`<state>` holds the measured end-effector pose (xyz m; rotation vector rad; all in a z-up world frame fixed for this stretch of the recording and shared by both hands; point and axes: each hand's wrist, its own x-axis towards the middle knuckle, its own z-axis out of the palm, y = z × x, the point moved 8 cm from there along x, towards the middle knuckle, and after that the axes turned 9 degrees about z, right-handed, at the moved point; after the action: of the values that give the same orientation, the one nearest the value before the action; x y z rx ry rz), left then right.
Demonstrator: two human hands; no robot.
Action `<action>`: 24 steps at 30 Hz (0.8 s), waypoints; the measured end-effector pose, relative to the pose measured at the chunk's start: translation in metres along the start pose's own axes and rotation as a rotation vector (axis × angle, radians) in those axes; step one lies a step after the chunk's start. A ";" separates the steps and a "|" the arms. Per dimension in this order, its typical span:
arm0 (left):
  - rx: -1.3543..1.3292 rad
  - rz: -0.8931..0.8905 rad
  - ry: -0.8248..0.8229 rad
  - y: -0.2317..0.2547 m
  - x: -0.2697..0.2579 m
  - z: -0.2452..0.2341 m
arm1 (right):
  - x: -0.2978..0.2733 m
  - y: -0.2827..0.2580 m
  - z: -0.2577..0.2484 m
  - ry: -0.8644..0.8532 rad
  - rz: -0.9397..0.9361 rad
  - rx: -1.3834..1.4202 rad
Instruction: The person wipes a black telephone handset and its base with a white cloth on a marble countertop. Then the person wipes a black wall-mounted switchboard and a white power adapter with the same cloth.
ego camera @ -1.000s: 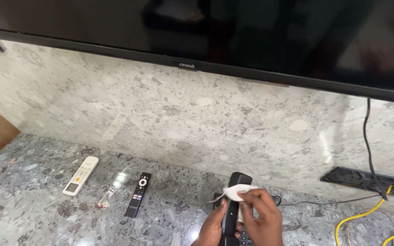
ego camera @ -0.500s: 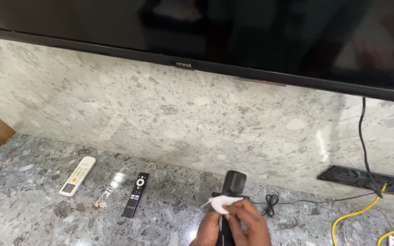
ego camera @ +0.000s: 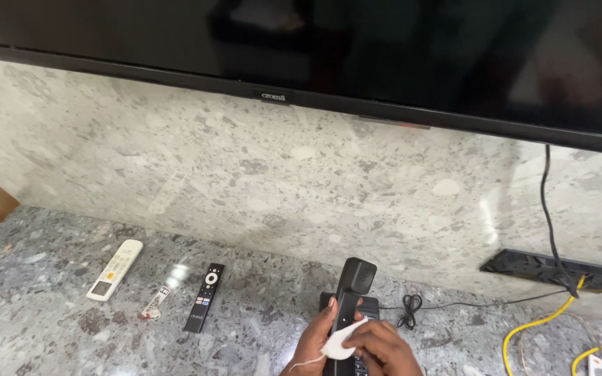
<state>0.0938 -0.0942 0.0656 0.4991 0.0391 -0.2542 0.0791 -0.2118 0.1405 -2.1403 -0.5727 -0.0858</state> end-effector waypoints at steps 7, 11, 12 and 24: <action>-0.035 -0.136 0.040 -0.004 -0.004 0.011 | -0.002 -0.019 0.007 -0.052 -0.057 0.068; 0.126 0.028 -0.015 0.005 -0.004 0.003 | -0.009 0.030 0.010 -0.069 0.059 0.055; 0.127 0.033 -0.013 0.010 -0.005 0.005 | -0.008 0.031 0.011 -0.072 0.055 0.056; 0.155 0.027 0.000 0.004 0.011 -0.020 | -0.013 -0.018 0.022 0.110 -0.103 0.080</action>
<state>0.1057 -0.0838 0.0485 0.6532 0.0131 -0.2314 0.0562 -0.1902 0.1373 -2.0148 -0.6116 -0.2325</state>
